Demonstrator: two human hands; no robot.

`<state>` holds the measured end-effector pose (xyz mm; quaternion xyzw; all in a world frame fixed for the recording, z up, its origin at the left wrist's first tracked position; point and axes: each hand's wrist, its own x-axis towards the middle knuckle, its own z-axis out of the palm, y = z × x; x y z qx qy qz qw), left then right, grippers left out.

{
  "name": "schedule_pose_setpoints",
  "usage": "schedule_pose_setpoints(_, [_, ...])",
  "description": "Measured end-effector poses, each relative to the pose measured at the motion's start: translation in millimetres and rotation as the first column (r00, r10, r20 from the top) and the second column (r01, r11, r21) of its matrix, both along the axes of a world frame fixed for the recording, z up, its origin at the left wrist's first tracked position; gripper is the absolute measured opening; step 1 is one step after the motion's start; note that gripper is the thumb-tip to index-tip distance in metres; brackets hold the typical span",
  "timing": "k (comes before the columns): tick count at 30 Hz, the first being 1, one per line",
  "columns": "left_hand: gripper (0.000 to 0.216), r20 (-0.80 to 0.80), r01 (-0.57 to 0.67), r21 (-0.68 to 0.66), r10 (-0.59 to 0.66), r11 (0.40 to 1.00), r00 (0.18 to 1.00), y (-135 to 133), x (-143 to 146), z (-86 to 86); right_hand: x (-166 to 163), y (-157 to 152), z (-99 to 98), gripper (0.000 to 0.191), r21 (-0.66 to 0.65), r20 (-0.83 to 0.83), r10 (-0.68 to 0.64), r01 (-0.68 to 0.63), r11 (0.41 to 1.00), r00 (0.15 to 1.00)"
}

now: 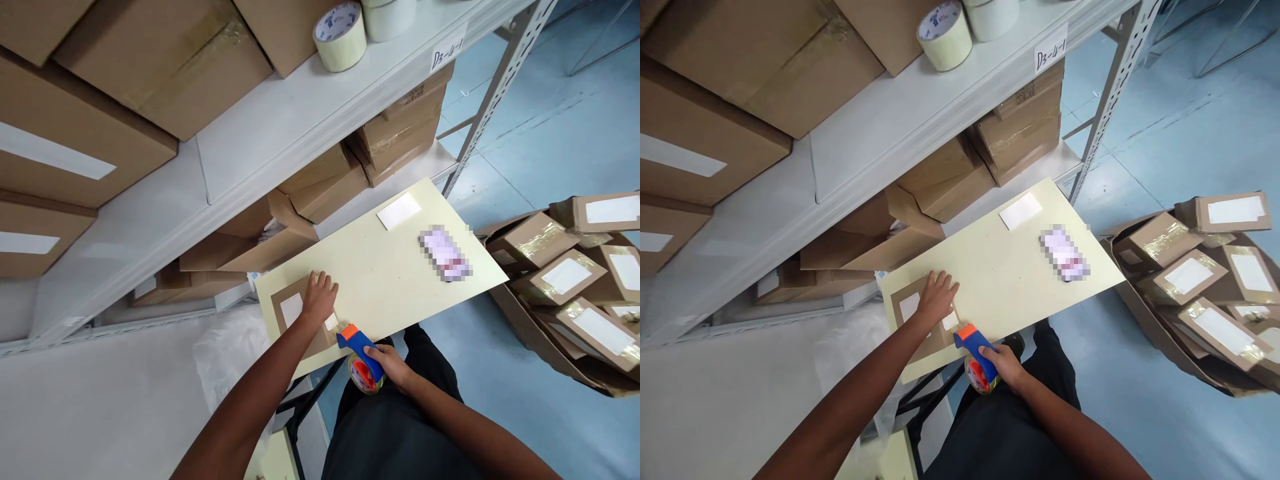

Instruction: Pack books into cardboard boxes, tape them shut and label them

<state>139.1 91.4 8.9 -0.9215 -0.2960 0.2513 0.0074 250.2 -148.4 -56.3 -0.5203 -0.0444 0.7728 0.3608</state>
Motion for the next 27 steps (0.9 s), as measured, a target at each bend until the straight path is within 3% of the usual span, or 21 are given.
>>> schedule_pose_setpoints(2, [0.035, 0.037, 0.026, -0.040, -0.024, 0.999, 0.999, 5, -4, 3.4, -2, 1, 0.3, 0.059, -0.004, -0.023, -0.001, 0.001, 1.000, 1.000])
schedule_pose_setpoints(4, [0.028, 0.058, 0.097, -0.175, -0.088, 0.980, 0.994, 8, -12, 9.4, -3, 2, 1.5, 0.058, -0.010, -0.041, -0.008, 0.007, 1.000, 0.999])
schedule_pose_setpoints(6, [0.028, 0.080, 0.187, -0.332, -0.169, 0.925, 0.982, 7, -24, 15.8, -2, 2, 2.4, 0.057, -0.019, -0.061, -0.017, 0.016, 1.000, 0.998])
schedule_pose_setpoints(10, [0.064, 0.105, 0.367, -0.453, -0.360, 0.812, 0.927, 1, -51, 22.0, 1, -2, 2.0, 0.057, -0.021, -0.083, -0.029, 0.027, 0.999, 0.996])
schedule_pose_setpoints(13, [0.076, 0.118, 0.405, -0.459, -0.397, 0.791, 0.910, 7, -61, 20.6, 11, 6, 2.1, 0.056, -0.036, -0.096, -0.088, 0.085, 0.996, 0.991])
schedule_pose_setpoints(16, [0.074, 0.135, 0.318, -0.459, -0.289, 0.829, 0.948, 18, -66, 20.1, 28, 31, 4.0, 0.049, -0.028, -0.116, -0.165, 0.163, 0.986, 0.979])
schedule_pose_setpoints(20, [0.072, 0.108, 0.108, -0.456, -0.065, 0.883, 0.992, 31, -80, 24.0, 51, 60, 1.6, 0.039, -0.008, -0.142, -0.114, 0.114, 0.993, 0.983])
schedule_pose_setpoints(24, [0.061, 0.015, -0.145, -0.406, 0.165, 0.902, 0.986, 38, -103, 27.6, 65, 40, -9.5, 0.035, -0.077, -0.154, -0.050, 0.039, 0.996, 0.987])
schedule_pose_setpoints(27, [0.058, -0.004, -0.240, -0.363, 0.256, 0.900, 0.967, 36, -115, 27.6, 67, 17, -14.2, 0.043, -0.128, -0.233, -0.039, 0.009, 0.992, 0.972])
